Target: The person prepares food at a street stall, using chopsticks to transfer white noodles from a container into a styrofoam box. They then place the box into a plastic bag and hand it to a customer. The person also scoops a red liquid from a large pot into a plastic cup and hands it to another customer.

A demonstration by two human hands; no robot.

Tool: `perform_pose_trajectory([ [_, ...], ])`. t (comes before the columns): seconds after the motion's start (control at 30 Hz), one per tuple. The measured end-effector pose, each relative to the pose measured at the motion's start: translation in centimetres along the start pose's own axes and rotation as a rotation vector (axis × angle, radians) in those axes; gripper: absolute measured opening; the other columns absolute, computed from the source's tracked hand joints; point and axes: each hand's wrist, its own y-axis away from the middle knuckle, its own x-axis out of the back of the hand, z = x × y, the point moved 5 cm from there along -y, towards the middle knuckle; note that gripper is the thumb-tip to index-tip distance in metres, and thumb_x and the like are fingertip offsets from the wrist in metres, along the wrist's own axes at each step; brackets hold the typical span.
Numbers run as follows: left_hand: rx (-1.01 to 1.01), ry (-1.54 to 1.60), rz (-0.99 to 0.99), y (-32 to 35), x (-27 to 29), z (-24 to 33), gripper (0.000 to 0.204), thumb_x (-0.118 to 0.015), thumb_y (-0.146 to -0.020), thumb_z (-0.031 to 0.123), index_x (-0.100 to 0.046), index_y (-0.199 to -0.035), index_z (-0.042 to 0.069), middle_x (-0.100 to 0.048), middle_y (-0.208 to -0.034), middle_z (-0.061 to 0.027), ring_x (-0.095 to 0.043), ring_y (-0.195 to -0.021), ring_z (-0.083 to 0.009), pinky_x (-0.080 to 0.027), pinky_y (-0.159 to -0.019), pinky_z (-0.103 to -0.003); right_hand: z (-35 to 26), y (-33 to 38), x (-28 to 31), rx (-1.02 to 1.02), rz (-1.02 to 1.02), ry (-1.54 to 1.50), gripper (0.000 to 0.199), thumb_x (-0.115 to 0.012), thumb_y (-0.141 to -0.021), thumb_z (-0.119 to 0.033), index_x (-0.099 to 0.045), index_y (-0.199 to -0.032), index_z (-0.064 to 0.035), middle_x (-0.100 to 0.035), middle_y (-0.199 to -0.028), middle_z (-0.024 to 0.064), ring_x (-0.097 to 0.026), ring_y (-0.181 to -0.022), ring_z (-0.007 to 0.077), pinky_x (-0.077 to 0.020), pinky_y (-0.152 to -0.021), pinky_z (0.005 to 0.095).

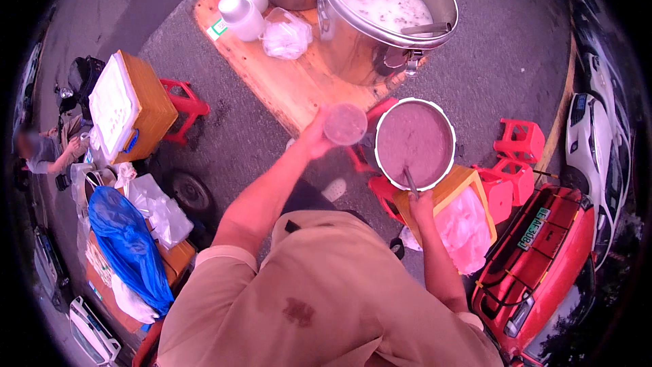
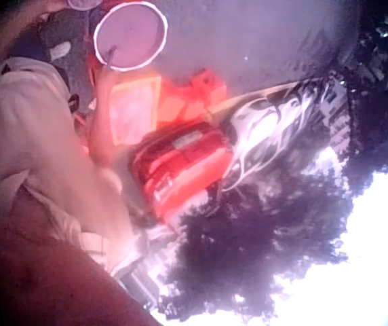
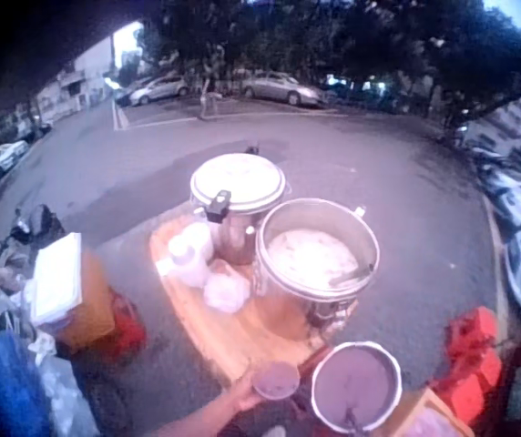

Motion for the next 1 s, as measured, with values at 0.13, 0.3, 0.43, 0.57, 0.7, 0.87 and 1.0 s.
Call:
perform_pose_trajectory([
  [0.13,-0.033,0.024,0.053,1.7,0.2,1.9,0.088,-0.036,-0.091,0.077,-0.043,-0.148,0.010,-0.051,-0.147,-0.0121,-0.050,-0.136,-0.0297,-0.040,-0.113,-0.052,-2.5,-1.4,0.1,-0.058,-0.109,0.086,0.046,-0.071,-0.088,-0.032,-0.054,-0.111,0.0037,-0.067,-0.097,0.0287,-0.066,-0.094,0.0475,-0.0520,-0.083,0.0513],
  [0.3,-0.052,0.063,0.104,3.1,0.8,3.4,0.088,-0.036,-0.092,0.076,-0.043,-0.148,0.010,-0.051,-0.148,-0.0129,-0.049,-0.136,-0.0303,-0.040,-0.113,-0.052,-7.2,-1.5,1.3,0.001,-0.431,0.306,0.047,-0.066,-0.090,-0.035,-0.056,-0.121,-0.0013,-0.066,-0.107,0.0264,-0.063,-0.106,0.0470,-0.0509,-0.091,0.0515],
  [0.43,-0.078,0.052,0.117,3.3,2.3,4.2,0.087,-0.037,-0.093,0.075,-0.043,-0.148,0.009,-0.051,-0.148,-0.0134,-0.049,-0.136,-0.0304,-0.040,-0.113,-0.052,-16.8,-0.9,4.3,0.215,-0.273,0.360,0.049,-0.069,-0.088,-0.028,-0.055,-0.127,-0.0028,-0.059,-0.122,0.0247,-0.059,-0.115,0.0449,-0.0485,-0.096,0.0509],
  [0.57,-0.079,0.090,0.091,3.2,4.0,4.9,0.084,-0.035,-0.095,0.073,-0.042,-0.149,0.009,-0.049,-0.149,-0.0125,-0.048,-0.137,-0.0292,-0.038,-0.115,-0.050,-30.9,-1.1,5.8,0.519,-0.175,-0.013,0.060,-0.076,-0.080,-0.027,-0.054,-0.131,-0.0034,-0.055,-0.126,0.0229,-0.053,-0.123,0.0408,-0.0437,-0.103,0.0480],
  [0.7,-0.042,0.103,0.013,3.0,4.3,6.7,0.080,-0.033,-0.098,0.069,-0.040,-0.150,0.008,-0.046,-0.152,-0.0108,-0.046,-0.139,-0.0269,-0.034,-0.118,-0.046,-43.6,-1.1,4.3,0.721,-0.122,0.071,0.085,-0.085,-0.070,-0.028,-0.044,-0.142,-0.0079,-0.042,-0.143,0.0210,-0.041,-0.134,0.0406,-0.0392,-0.106,0.0542],
  [0.87,0.008,0.104,0.012,2.4,7.3,9.4,0.074,-0.034,-0.101,0.064,-0.038,-0.152,0.010,-0.045,-0.153,-0.0091,-0.045,-0.139,-0.0257,-0.035,-0.117,-0.045,-51.0,-3.6,-1.3,0.793,-0.241,0.314,0.104,-0.089,-0.063,-0.030,-0.034,-0.150,-0.0122,-0.034,-0.150,0.0217,-0.036,-0.136,0.0447,-0.0391,-0.104,0.0582],
  [1.0,0.065,0.012,-0.033,2.2,8.8,13.6,0.082,-0.040,-0.095,0.070,-0.035,-0.153,0.012,-0.044,-0.153,-0.0086,-0.045,-0.139,-0.0265,-0.039,-0.114,-0.048,-54.7,-5.4,-3.3,0.735,-0.303,0.335,0.102,-0.087,-0.063,-0.028,-0.035,-0.149,-0.0129,-0.039,-0.143,0.0222,-0.042,-0.130,0.0443,-0.0423,-0.101,0.0571],
])
